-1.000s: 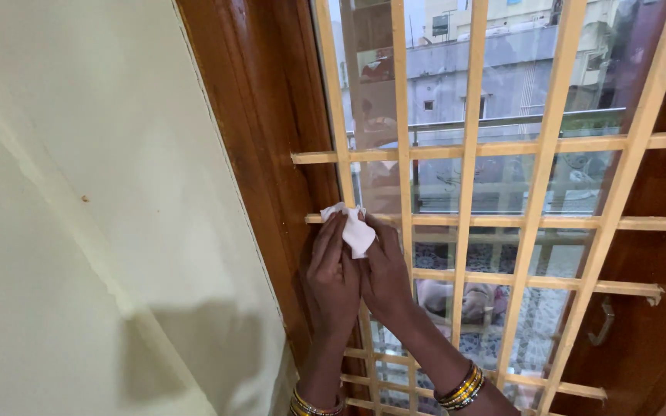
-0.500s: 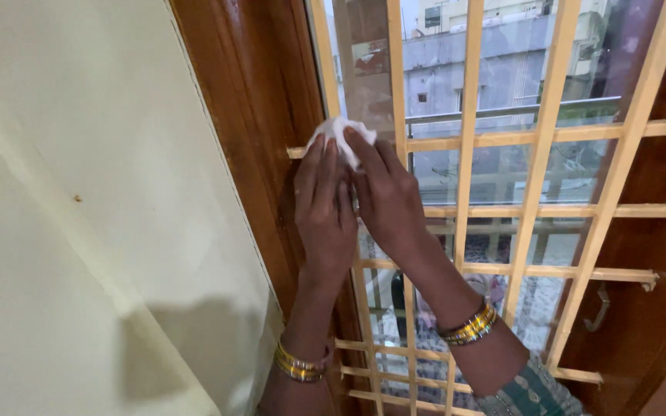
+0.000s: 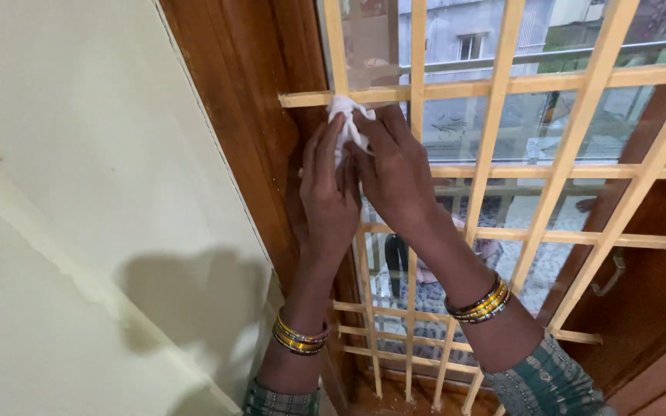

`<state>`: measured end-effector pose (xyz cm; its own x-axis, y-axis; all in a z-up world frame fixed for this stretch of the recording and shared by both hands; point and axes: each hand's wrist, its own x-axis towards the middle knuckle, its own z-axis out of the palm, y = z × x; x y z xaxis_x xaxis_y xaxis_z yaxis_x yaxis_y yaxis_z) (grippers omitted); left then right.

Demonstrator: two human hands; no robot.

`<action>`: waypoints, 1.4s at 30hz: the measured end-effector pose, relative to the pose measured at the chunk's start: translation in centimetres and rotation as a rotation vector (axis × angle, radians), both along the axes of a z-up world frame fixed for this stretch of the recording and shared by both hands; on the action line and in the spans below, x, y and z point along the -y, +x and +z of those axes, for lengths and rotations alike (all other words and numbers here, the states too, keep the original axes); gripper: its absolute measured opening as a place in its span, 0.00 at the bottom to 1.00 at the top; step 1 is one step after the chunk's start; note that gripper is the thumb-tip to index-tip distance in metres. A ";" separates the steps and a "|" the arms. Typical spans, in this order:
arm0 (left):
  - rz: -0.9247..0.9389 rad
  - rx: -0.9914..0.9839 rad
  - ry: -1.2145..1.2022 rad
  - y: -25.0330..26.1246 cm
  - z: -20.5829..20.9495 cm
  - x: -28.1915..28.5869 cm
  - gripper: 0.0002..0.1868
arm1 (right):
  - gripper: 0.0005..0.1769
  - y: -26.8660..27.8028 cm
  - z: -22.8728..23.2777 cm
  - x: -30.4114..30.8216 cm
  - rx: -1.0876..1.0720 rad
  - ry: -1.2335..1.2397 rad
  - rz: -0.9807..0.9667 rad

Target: The person wipes the wooden frame and glass panes of a door with a white cloth. They systematically clean the grid structure and the surrounding wood, moving the cloth across different sections of the door.

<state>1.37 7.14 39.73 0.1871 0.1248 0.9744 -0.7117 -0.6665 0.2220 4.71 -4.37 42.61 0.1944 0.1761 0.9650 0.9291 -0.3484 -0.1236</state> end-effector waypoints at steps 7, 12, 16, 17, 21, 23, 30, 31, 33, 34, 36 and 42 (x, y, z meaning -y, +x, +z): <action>0.151 -0.073 -0.035 -1.4 -5.3 -0.1 0.25 | 0.27 -2.1 -6.5 0.2 0.059 -0.068 -0.104; 0.111 -0.220 -0.014 -2.2 -8.9 -0.5 0.31 | 0.27 -2.7 -9.9 0.6 -0.084 -0.126 -0.028; 0.164 -0.251 0.012 -2.7 -12.2 -0.5 0.29 | 0.25 -2.9 -13.6 0.4 -0.215 -0.141 -0.004; 0.177 -0.244 0.011 -2.8 -13.1 -0.5 0.29 | 0.24 -2.9 -14.6 0.5 -0.255 -0.135 0.011; 0.076 -0.322 -0.075 -2.3 -17.0 -0.8 0.27 | 0.25 -1.8 -18.5 1.2 -0.295 -0.151 0.048; 0.040 -0.410 -0.103 -2.3 -19.8 -0.6 0.26 | 0.27 -1.1 -21.4 0.9 -0.286 -0.168 0.055; -0.071 -0.573 -0.283 -2.6 -29.2 -0.1 0.21 | 0.26 -1.5 -31.1 1.2 -0.566 -0.208 0.076; -0.069 -0.553 -0.279 -2.8 -30.0 -0.1 0.21 | 0.26 -1.8 -31.8 1.6 -0.631 -0.209 0.076; -0.024 -0.526 -0.246 -2.7 -31.6 -0.2 0.20 | 0.28 -1.9 -33.1 1.7 -0.675 -0.199 0.091; 0.018 -0.521 -0.219 -2.3 -32.5 -0.1 0.20 | 0.29 -1.8 -33.8 1.4 -0.654 -0.187 0.107; 0.073 -0.510 -0.185 -1.9 -34.4 -0.2 0.19 | 0.32 -1.4 -35.4 1.2 -0.566 -0.206 0.114; 0.087 -0.565 -0.231 -2.6 -38.8 -0.3 0.17 | 0.35 -1.7 -40.8 1.7 -0.454 -0.316 0.054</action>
